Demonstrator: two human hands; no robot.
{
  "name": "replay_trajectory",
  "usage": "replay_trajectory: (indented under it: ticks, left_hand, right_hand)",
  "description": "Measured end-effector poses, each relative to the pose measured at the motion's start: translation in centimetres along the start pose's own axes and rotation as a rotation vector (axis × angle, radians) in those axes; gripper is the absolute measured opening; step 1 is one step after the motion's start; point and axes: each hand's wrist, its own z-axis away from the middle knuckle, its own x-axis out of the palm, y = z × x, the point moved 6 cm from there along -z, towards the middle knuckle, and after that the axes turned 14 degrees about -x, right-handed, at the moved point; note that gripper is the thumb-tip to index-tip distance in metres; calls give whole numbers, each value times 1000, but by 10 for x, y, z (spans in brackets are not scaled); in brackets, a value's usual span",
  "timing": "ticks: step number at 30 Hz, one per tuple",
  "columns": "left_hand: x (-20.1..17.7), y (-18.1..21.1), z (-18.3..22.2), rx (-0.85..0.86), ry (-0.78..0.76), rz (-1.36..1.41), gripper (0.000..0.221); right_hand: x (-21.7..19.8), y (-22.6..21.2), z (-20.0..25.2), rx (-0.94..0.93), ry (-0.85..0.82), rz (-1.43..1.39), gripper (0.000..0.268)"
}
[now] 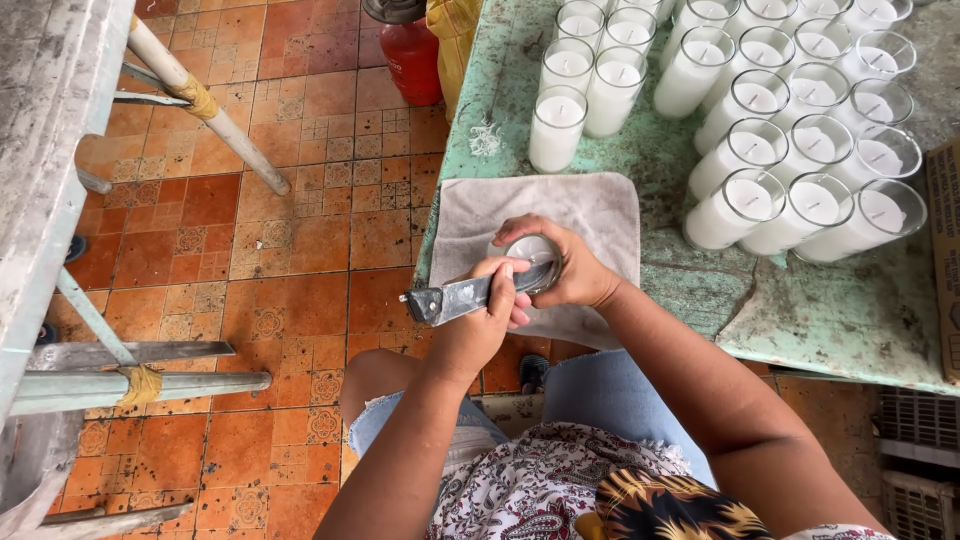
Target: Scraping excess wax from the rims of glass candle jars and wiping them clean with a cloth.
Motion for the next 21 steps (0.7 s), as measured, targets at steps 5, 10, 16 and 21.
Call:
replay_trajectory:
  ticks: [5,10,16,21]
  left_hand:
    - [-10,12,-9,-119,-112,-49,30]
    - [-40,16,-27,-191,-132,64,39]
    - [-57,17,-31,118,-53,282,43]
    - [-45,7,-37,194,-58,341,34]
  right_hand:
    - [-1,5,1,31,-11,23,73]
    - [-18,2,-9,131,-69,135,82]
    - [-29,-9,-17,248,-154,-20,74]
    - [-44,18,23,294,40,-77,93]
